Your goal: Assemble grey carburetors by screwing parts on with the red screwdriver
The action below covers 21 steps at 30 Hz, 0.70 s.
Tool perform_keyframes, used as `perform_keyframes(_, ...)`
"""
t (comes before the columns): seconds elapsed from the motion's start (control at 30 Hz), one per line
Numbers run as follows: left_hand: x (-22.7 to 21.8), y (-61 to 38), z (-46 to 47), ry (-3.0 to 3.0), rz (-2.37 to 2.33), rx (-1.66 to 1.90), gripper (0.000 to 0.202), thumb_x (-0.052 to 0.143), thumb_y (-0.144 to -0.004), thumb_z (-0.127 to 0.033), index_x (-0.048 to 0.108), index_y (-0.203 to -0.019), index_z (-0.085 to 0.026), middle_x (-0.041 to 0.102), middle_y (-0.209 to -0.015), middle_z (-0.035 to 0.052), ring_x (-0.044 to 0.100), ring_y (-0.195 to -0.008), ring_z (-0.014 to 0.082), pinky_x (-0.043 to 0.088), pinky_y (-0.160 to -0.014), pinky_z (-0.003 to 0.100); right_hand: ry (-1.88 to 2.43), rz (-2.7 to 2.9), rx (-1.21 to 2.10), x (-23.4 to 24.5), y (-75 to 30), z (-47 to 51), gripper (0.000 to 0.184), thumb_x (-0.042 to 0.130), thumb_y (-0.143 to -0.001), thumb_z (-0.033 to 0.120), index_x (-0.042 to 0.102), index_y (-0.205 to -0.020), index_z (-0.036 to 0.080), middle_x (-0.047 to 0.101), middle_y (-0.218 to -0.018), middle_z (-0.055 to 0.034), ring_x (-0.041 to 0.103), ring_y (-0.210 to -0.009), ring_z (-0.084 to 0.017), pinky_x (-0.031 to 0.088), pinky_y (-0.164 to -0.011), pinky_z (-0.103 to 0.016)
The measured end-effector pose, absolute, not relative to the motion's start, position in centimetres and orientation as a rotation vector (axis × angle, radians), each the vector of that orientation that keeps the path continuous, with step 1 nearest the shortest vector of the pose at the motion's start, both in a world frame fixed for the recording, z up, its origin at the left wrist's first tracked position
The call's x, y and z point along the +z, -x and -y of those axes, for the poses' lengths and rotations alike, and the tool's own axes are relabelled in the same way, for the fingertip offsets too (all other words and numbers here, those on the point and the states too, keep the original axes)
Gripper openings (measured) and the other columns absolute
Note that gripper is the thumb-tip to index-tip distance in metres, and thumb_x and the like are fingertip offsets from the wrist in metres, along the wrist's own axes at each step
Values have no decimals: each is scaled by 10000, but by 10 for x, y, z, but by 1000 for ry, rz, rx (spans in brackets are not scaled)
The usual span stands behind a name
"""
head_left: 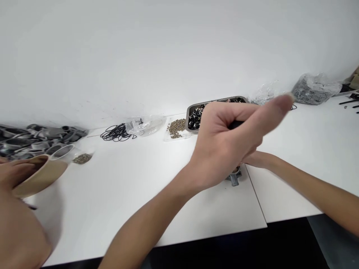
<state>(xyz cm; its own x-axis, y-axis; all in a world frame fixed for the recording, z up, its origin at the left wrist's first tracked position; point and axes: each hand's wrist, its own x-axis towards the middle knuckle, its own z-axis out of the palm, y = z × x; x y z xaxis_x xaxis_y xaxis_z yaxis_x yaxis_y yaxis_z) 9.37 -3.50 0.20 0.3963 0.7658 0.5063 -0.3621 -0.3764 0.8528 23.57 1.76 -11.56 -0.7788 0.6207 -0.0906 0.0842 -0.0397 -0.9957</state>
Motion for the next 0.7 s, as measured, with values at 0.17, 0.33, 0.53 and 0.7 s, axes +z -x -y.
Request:
perform_keyframes(0.17,-3,-94,21,-1596,-269,1096,512,440,-947,-248,261,-473,-172,240,-404,-67,246,-336,1,225,-364,173,656,1824,1926,-120,-237,-19,478,642,-744,169,590,-1218,207,666,-1083,-60,597,-1122,-214,530,-875,-289)
perform_keyframes(0.33,-3,-93,23,-1525,-298,1152,467,380,-934,-246,234,-496,-178,181,-461,-65,249,-357,-16,207,-391,112,667,1809,1918,-126,-236,-21,474,651,-738,189,586,-1207,186,672,-1042,-41,621,-1041,-185,549,-830,-265)
perform_keyframes(0.53,0,-89,25,-1576,-206,921,482,424,-914,-208,252,-466,-159,263,-437,-45,266,-395,0,262,-432,172,646,1850,1915,-122,-233,-20,171,677,-778,288,644,-919,198,649,-793,-19,646,-794,-175,549,-581,-245)
perform_keyframes(0.7,0,-86,6,-1698,-87,723,531,524,-899,-379,288,-463,-191,257,-405,-38,267,-349,39,307,-403,237,646,1853,1882,-118,-235,-18,243,689,-768,303,610,-961,178,636,-798,-16,647,-832,-175,529,-602,-238)
